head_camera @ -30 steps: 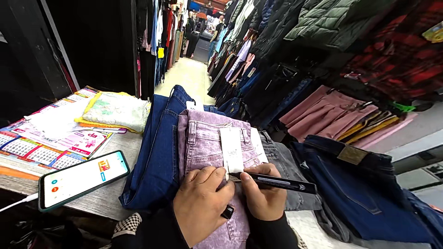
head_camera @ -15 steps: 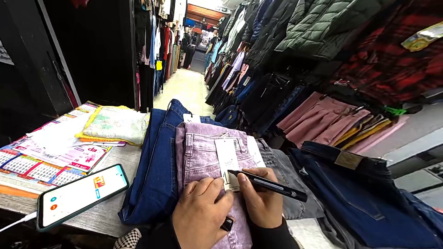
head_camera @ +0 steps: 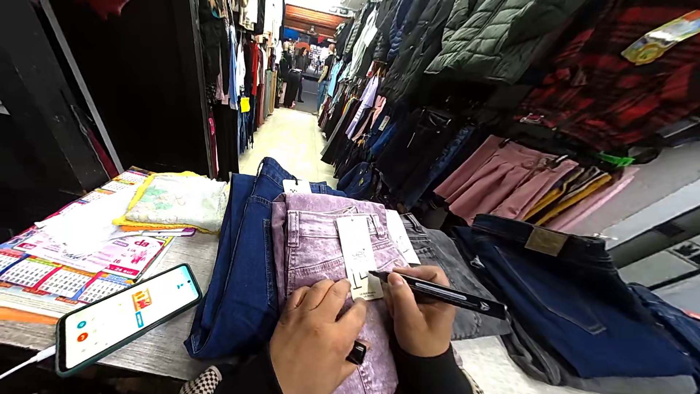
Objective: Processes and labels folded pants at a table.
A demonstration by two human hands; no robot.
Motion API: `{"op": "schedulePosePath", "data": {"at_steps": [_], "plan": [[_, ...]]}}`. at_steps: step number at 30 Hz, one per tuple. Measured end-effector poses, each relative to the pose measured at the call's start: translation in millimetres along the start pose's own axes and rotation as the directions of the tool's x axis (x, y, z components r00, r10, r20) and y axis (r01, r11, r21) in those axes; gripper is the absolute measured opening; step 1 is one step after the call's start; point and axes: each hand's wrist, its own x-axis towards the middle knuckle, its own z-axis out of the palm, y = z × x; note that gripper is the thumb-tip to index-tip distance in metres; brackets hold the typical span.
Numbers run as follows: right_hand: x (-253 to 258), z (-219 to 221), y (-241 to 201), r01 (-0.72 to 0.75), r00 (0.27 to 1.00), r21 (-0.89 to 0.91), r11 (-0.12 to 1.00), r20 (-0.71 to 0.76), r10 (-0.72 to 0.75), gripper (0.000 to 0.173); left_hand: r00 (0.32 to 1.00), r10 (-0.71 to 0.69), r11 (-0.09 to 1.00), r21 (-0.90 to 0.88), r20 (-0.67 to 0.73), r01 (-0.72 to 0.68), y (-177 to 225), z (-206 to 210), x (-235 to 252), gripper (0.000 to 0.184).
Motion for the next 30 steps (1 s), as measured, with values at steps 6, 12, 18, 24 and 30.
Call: {"op": "schedulePosePath", "data": {"at_steps": [6,12,18,24,30], "plan": [[3,3,1,0.006,0.998,-0.092,0.996,0.060,-0.001,0.013,1.000,0.000,1.000,-0.014,0.021,0.001,-1,-1,0,0.038],[-8,-6,0,0.038,0.998,-0.121,0.992,0.047,-0.033,0.011,0.999,-0.005,1.000,-0.007,0.032,0.005,0,-3,0,0.039],[-4,-4,-13,0.085,0.994,-0.089,0.992,-0.057,-0.091,0.016,1.000,-0.008,0.998,-0.062,-0.001,0.008,-1,-9,6,0.036],[-15,0,-42,0.068,0.996,-0.503,0.862,-0.022,-0.091,0.023,0.998,-0.027,0.979,-0.198,0.059,0.038,-3,-20,10,0.031],[-12,0,-53,-0.095,0.995,-0.353,0.931,-0.006,0.100,0.043,0.999,-0.009,0.974,-0.225,0.051,0.021,-5,-21,11,0.040]]}}
